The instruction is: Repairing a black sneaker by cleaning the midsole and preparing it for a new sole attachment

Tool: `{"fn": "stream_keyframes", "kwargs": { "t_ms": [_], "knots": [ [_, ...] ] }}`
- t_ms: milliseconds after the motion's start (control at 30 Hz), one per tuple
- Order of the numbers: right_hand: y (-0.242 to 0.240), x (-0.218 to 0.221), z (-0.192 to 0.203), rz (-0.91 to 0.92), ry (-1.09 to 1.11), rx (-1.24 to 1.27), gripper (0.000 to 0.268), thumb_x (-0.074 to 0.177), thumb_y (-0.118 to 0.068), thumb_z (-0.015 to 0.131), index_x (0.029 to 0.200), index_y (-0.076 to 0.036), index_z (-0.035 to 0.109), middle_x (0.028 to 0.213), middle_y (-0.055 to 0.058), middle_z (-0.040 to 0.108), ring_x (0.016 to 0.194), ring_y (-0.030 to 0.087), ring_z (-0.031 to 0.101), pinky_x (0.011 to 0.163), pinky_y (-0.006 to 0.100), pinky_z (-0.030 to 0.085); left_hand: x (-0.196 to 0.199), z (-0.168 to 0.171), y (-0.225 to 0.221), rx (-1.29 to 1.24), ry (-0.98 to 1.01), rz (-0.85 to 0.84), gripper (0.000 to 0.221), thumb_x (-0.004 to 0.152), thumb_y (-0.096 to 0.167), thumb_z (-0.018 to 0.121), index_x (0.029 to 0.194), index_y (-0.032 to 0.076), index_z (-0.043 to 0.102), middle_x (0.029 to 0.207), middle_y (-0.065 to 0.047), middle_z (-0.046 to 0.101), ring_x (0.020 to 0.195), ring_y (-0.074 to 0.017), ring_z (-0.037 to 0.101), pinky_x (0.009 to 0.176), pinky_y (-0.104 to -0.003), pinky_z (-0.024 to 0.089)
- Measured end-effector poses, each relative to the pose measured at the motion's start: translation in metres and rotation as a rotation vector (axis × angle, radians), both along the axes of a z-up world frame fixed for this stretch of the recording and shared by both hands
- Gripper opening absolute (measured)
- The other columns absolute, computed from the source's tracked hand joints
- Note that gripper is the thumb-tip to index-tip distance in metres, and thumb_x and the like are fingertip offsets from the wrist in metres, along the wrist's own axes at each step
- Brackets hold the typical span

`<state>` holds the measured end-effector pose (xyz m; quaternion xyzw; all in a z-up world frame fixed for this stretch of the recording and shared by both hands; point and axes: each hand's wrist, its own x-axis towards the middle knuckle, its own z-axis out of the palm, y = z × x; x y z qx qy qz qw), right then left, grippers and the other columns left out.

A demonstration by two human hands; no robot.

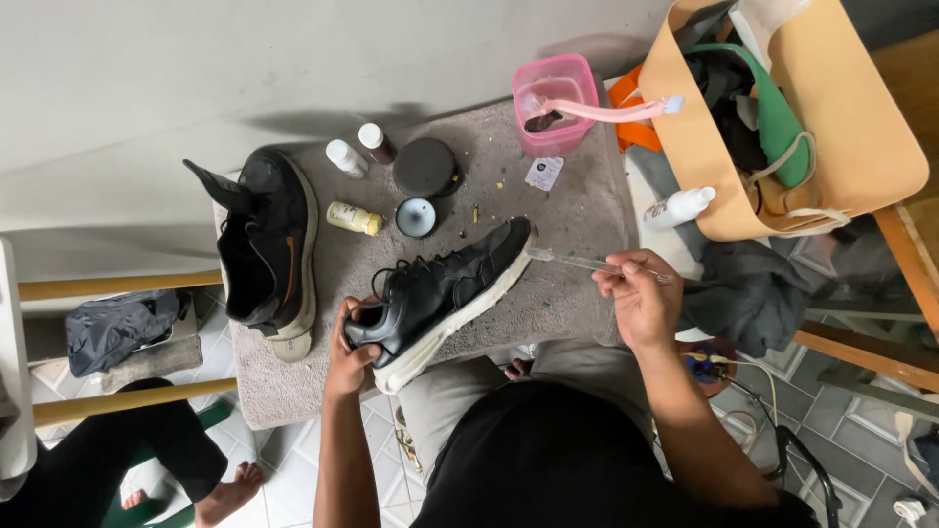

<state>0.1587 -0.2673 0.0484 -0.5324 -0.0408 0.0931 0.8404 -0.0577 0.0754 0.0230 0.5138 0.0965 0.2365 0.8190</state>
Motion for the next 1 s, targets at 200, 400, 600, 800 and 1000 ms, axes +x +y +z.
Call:
{"fn": "stream_keyframes", "kwargs": {
  "t_ms": [200, 400, 600, 800, 1000],
  "knots": [
    [-0.006, 0.001, -0.013, 0.005, 0.05, 0.046, 0.024, 0.096, -0.018, 0.06, 0.105, 0.003, 0.067, 0.081, 0.025, 0.073, 0.068, 0.02, 0.07, 0.061, 0.027, 0.051, -0.002, 0.0, 0.001, -0.001, 0.007, 0.012, 0.057, 0.057, 0.02, 0.081, 0.098, 0.011, 0.042, 0.097, -0.012, 0.06, 0.088, -0.0202, 0.057, 0.071, -0.034, 0.044],
    [0.003, -0.016, -0.02, 0.098, 0.006, 0.072, 0.024, 0.097, -0.014, 0.058, 0.1, 0.008, 0.066, 0.079, 0.028, 0.072, 0.069, 0.026, 0.073, 0.061, 0.032, 0.057, 0.001, 0.008, -0.002, 0.038, -0.004, 0.019, 0.054, 0.059, 0.02, 0.079, 0.097, 0.01, 0.042, 0.09, -0.01, 0.058, 0.086, -0.019, 0.055, 0.07, -0.032, 0.042],
    [0.003, 0.0, -0.023, -0.028, -0.059, 0.064, 0.022, 0.101, -0.02, 0.055, 0.105, 0.001, 0.063, 0.083, 0.022, 0.074, 0.072, 0.019, 0.071, 0.068, 0.028, 0.056, 0.003, 0.014, -0.006, 0.048, -0.02, 0.036, 0.053, 0.058, 0.021, 0.078, 0.096, 0.011, 0.042, 0.089, -0.008, 0.057, 0.085, -0.0184, 0.053, 0.07, -0.031, 0.041],
    [0.009, -0.009, -0.01, 0.066, -0.198, 0.091, 0.023, 0.1, -0.012, 0.052, 0.103, 0.009, 0.062, 0.082, 0.028, 0.072, 0.072, 0.026, 0.073, 0.066, 0.035, 0.06, 0.001, 0.012, -0.006, 0.007, -0.016, 0.027, 0.054, 0.06, 0.021, 0.079, 0.097, 0.011, 0.041, 0.09, -0.009, 0.058, 0.084, -0.0183, 0.055, 0.069, -0.03, 0.042],
    [0.017, -0.022, -0.005, 0.238, -0.264, 0.11, 0.025, 0.094, -0.01, 0.056, 0.092, 0.014, 0.064, 0.073, 0.032, 0.069, 0.065, 0.03, 0.071, 0.059, 0.038, 0.058, 0.002, 0.022, -0.009, 0.014, -0.024, 0.03, 0.054, 0.059, 0.021, 0.079, 0.097, 0.01, 0.042, 0.091, -0.01, 0.058, 0.084, -0.018, 0.055, 0.068, -0.031, 0.042]
  ]
}}
